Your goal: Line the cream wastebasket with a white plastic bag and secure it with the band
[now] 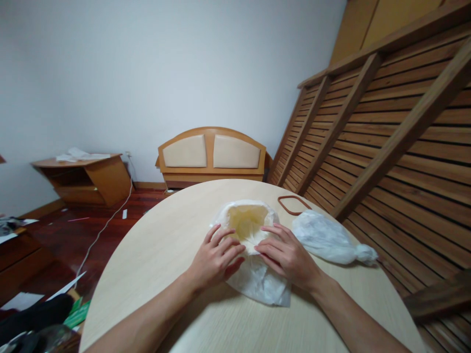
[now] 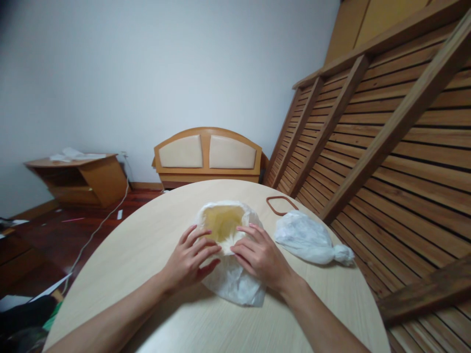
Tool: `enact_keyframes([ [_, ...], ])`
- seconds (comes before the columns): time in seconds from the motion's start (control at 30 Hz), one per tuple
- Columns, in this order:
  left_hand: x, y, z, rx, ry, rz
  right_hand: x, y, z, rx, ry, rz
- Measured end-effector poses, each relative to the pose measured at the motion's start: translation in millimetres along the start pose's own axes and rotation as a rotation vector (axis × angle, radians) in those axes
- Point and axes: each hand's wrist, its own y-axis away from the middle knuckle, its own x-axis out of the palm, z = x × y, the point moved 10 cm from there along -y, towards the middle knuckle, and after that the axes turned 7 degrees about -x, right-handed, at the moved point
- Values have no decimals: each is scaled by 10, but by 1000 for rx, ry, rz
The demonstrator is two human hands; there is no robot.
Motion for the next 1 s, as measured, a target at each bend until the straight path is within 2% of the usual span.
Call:
enact_keyframes([
  [0.37,44,18,11,13,-14,11,31,17,1,8,0,-10],
  [0.6,2,-1,16,-12,3,1,5,11,-7,14,-3,-18],
  [1.0,30,5,10,1,-35,9,89,37,6,18,2,15],
])
